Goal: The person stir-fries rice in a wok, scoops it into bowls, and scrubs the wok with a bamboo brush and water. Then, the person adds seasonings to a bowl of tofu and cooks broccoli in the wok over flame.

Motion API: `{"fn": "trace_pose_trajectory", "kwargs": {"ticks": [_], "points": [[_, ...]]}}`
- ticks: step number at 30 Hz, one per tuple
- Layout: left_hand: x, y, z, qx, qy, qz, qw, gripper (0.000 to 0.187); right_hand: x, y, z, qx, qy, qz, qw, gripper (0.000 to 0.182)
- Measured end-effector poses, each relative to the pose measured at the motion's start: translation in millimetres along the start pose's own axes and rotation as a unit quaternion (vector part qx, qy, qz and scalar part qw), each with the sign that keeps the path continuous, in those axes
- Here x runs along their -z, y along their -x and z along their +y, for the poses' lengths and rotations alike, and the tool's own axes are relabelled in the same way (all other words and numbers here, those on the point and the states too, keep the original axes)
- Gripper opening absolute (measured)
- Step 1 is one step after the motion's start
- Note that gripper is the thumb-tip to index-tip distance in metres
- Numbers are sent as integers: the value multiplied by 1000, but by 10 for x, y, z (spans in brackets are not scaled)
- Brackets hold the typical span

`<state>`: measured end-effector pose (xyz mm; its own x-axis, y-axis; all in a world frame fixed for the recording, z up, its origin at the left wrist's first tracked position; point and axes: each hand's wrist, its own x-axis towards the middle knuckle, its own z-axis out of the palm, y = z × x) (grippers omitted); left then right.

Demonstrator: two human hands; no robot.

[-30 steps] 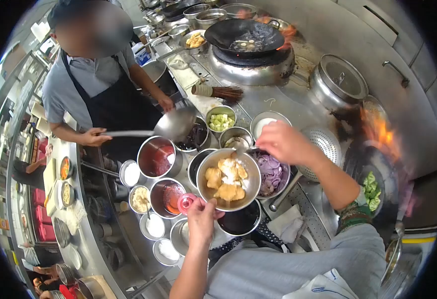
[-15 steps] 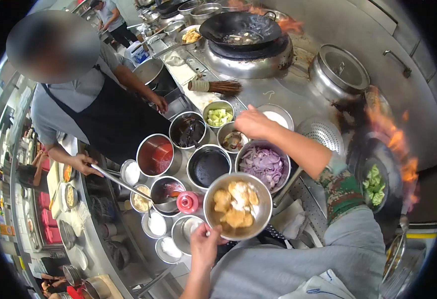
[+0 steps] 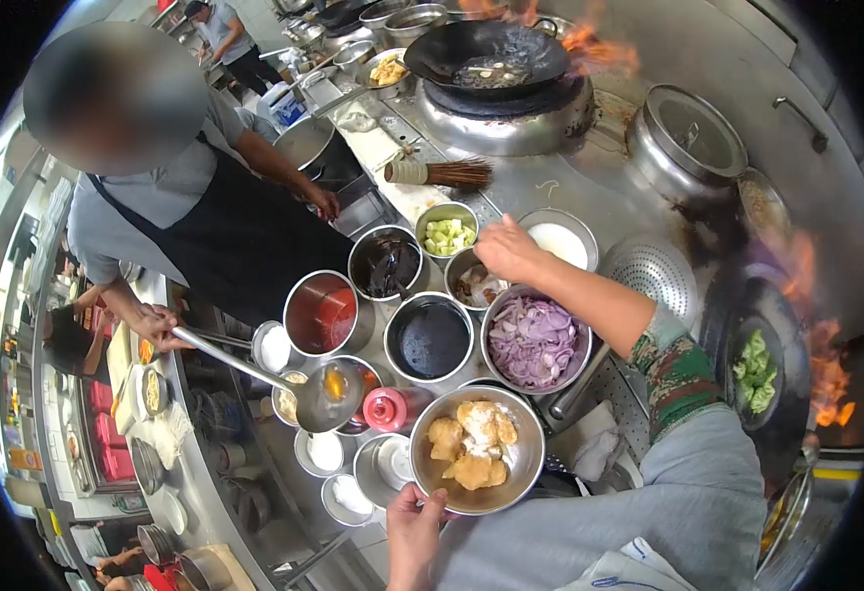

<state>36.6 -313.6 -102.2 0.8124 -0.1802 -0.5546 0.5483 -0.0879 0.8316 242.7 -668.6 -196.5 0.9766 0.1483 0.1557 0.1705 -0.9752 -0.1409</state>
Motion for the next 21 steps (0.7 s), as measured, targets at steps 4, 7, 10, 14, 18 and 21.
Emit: {"fn": "trace_pose_trajectory", "kwargs": {"ticks": [4, 7, 10, 14, 18, 21], "points": [[10, -28, -6, -8, 5, -11, 1000, 16, -57, -1, -90, 13, -21, -39, 999, 18], [14, -47, -9, -6, 12, -11, 1000, 16, -34, -40, -168, -1, -52, -131, 990, 15], [23, -73, -26, -6, -4, -11, 1000, 16, 2, -58, -264, -37, -49, -134, 989, 13], [42, -63, -56, -8, -4, -5, 1000, 17, -16, -10, -235, -60, -14, -29, 998, 16], [56, -59, -74, -16, -3, -6, 1000, 18, -149, -43, -240, -65, -11, -38, 997, 16], [61, -33, -59, -17, -10, 2, 1000, 18, -41, -25, -287, -78, -27, -60, 995, 17]]}}
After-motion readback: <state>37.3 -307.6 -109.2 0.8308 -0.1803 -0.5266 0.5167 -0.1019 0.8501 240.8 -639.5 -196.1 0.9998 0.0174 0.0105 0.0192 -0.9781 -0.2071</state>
